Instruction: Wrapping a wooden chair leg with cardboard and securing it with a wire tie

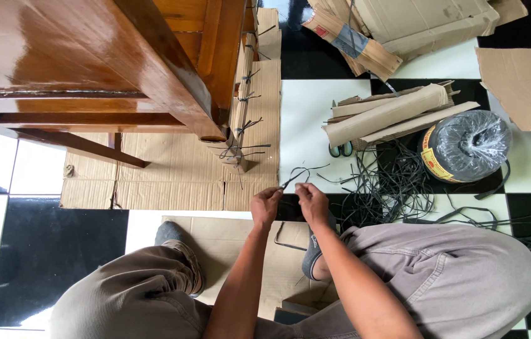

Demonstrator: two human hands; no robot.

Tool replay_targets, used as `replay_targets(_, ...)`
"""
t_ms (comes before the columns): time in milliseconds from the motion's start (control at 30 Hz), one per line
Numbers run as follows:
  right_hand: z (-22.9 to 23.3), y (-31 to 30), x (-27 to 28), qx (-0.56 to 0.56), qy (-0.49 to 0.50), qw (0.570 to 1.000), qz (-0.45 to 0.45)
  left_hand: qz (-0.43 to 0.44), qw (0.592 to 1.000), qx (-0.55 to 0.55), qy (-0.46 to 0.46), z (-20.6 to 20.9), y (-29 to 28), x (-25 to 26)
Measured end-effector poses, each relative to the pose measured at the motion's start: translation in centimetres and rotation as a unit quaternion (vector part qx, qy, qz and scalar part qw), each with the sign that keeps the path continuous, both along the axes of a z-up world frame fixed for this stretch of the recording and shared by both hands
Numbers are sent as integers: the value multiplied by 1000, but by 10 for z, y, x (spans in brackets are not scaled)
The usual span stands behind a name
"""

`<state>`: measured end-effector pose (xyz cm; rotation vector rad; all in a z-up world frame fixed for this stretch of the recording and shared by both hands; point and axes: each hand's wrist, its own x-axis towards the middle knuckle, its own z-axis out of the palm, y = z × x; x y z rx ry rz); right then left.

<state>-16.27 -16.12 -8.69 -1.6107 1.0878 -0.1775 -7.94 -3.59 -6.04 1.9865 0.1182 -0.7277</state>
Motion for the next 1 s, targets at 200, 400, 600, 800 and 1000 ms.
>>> replay_targets(200, 28, 1, 13, 115, -96, 984, -100, -71, 997, 15, -9, 0, 1, -4)
replay_targets(400, 47, 1, 29, 167, -86, 972, -143, -122, 991, 49, -20, -9, 4, -9)
replay_targets(600, 41, -6, 37, 228, -148, 952, -142, -120, 992, 33, -26, -1, 7, -6)
replay_targets(800, 18, -11, 55, 237, -151, 943, -179, -40, 996, 59, -62, -2, 25, 10)
replay_targets(1000, 0, -7, 66, 165, -110, 978, -58, 193, 978, -6, -73, -22, 38, 43)
